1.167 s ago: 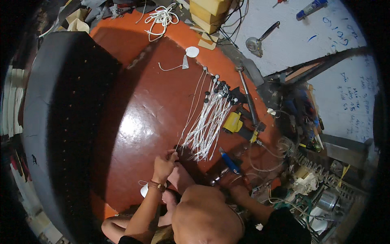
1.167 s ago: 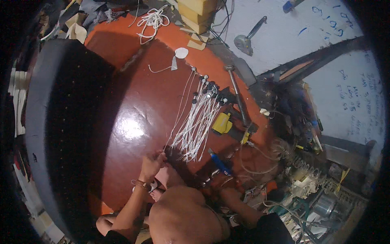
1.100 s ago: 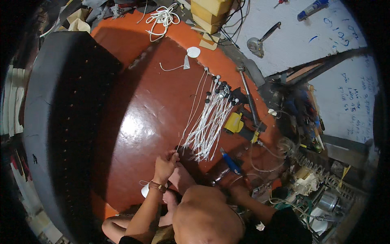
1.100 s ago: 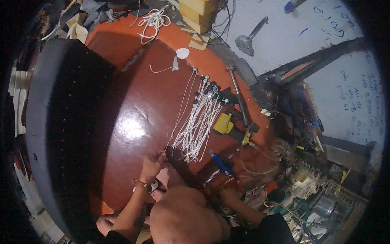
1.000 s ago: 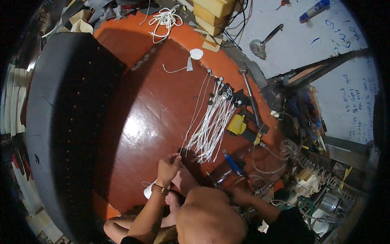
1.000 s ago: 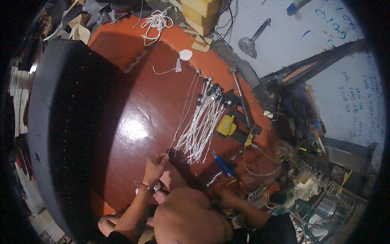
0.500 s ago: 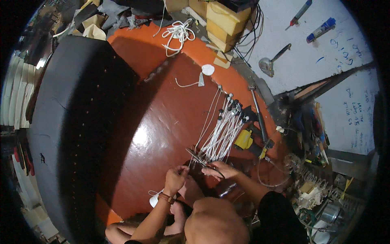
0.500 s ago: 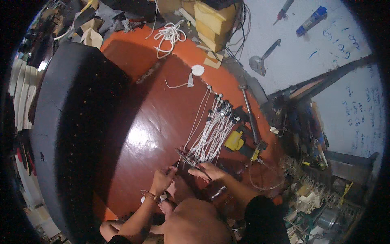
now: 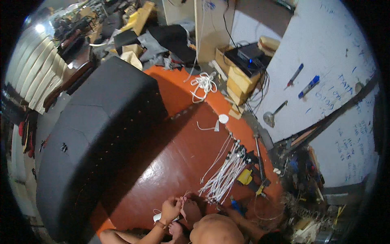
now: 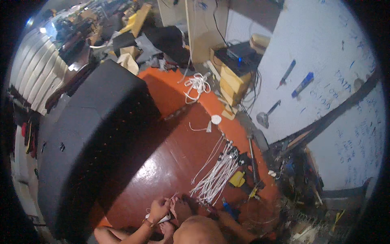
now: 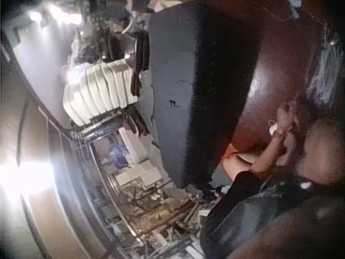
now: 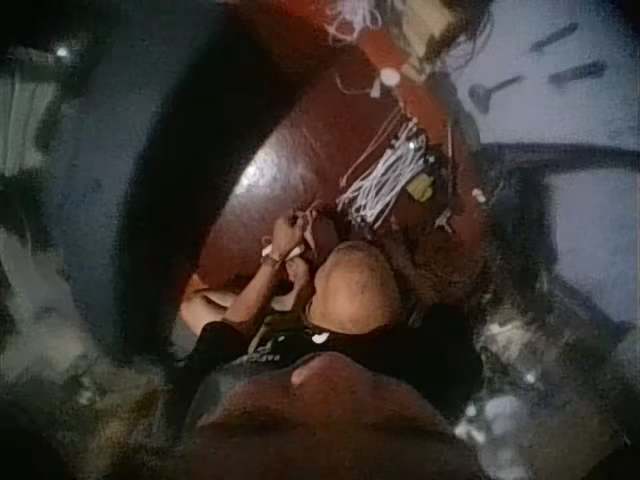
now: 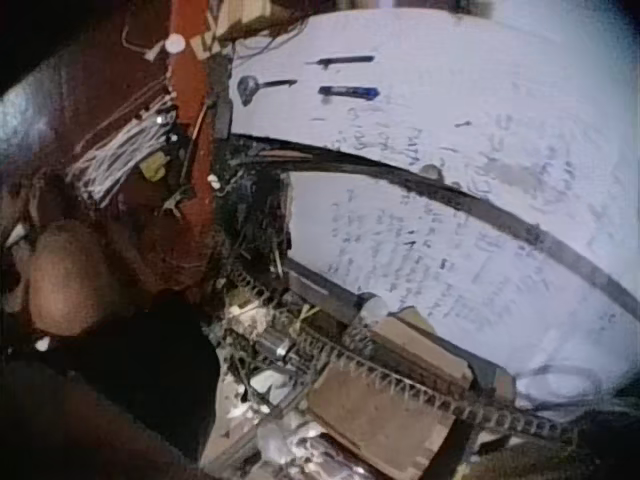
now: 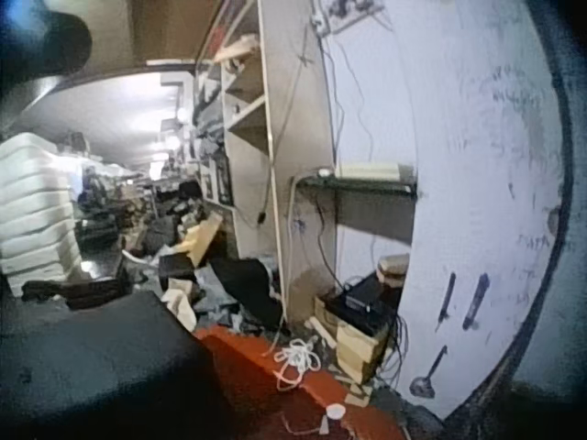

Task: The person sits on the floor and repeatedly threads white cord through pre-punched holes in a black upholstered bench. They pull the cord tight, tie knots, and trim excess length while working on the bench's edge.

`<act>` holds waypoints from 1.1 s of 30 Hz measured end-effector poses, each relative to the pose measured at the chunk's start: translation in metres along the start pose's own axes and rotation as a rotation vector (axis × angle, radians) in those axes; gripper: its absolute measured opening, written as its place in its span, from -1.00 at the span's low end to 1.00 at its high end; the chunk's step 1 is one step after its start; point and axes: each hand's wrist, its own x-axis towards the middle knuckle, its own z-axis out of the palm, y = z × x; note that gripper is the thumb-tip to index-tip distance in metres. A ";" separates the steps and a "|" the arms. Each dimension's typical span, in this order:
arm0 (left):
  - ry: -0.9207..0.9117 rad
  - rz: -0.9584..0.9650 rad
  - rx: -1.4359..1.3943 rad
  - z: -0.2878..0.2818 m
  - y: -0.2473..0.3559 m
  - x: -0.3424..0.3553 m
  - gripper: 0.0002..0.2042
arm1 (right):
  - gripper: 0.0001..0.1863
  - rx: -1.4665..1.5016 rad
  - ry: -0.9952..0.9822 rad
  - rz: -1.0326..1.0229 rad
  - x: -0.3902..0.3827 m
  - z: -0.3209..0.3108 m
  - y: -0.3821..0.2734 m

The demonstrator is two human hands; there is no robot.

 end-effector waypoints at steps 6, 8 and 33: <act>0.034 -0.089 -0.402 -0.063 0.007 -0.061 -0.88 | -0.62 -0.032 0.154 0.123 -0.055 0.003 0.011; 0.063 -0.043 -0.496 -0.080 0.017 -0.084 -0.88 | -0.62 -0.070 0.259 0.108 -0.060 -0.012 0.005; 0.875 0.943 -1.192 -0.319 0.098 -0.357 -0.80 | -0.83 -0.269 -0.691 -1.200 -0.174 -0.012 -0.581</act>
